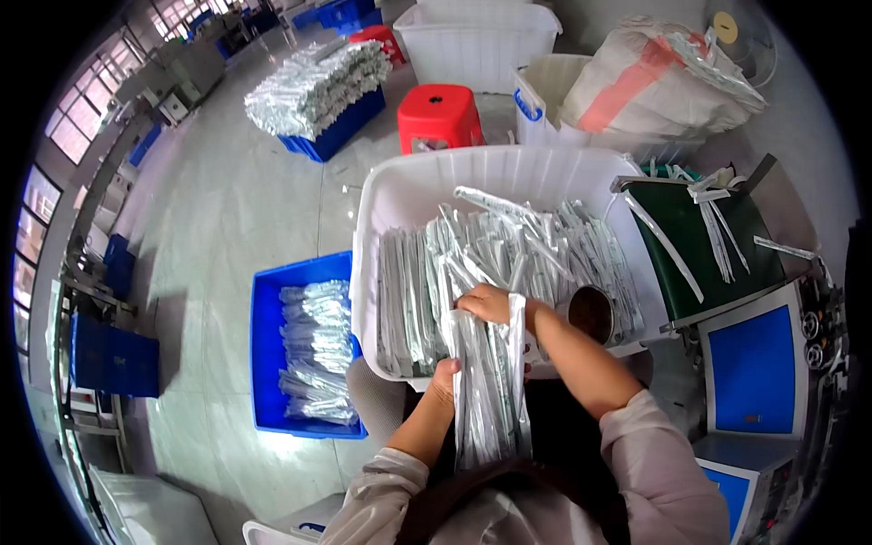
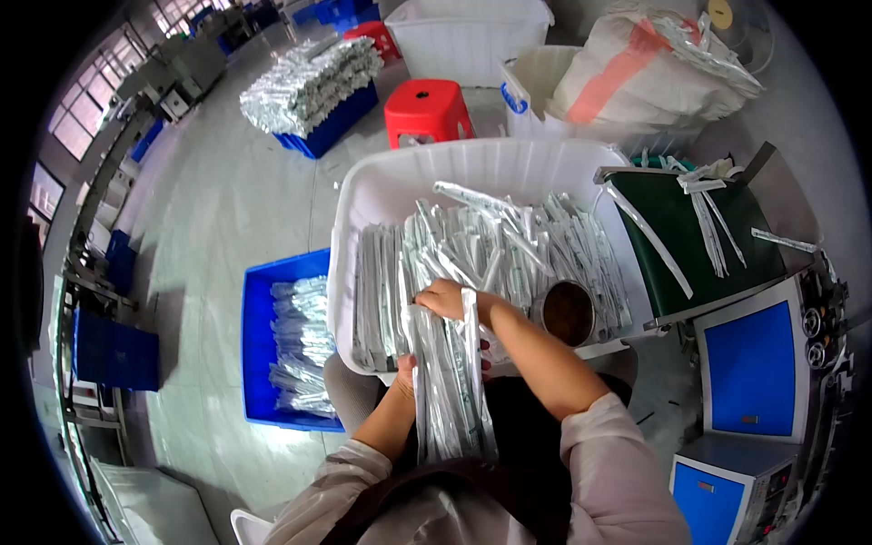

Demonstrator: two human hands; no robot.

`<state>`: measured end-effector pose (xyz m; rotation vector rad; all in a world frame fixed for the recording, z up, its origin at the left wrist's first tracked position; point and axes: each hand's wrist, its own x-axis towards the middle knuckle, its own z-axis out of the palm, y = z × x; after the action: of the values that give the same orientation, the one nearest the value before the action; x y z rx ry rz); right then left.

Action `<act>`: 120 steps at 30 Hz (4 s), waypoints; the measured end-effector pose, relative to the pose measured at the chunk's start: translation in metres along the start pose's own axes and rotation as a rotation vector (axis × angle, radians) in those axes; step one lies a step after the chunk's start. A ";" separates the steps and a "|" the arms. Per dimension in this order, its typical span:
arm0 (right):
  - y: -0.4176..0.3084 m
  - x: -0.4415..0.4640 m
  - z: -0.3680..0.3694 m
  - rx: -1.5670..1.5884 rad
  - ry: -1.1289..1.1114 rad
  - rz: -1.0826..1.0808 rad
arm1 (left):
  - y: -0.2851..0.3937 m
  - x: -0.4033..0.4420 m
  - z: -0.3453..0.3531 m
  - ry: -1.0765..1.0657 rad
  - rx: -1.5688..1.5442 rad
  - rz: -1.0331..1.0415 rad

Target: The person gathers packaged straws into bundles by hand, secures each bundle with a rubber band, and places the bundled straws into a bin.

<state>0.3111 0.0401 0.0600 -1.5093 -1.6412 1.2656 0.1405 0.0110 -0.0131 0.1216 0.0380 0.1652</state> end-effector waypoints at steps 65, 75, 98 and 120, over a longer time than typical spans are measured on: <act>0.122 -0.132 -0.009 -0.430 0.495 0.874 | -0.013 0.025 0.106 0.473 0.794 0.037; 0.115 -0.133 -0.007 -0.630 0.806 0.870 | -0.013 0.023 0.110 0.481 0.796 -0.006; 0.040 -0.086 -0.007 0.307 0.796 -0.087 | 0.002 -0.001 0.078 -0.144 0.331 -0.053; -0.117 -0.118 -0.027 -0.466 -0.192 -0.094 | -0.025 0.019 0.098 -0.093 0.926 -0.156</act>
<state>0.3094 -0.0561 0.1977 -1.5813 -2.2224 1.0492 0.1675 -0.0216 0.0801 1.0469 0.0285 -0.0257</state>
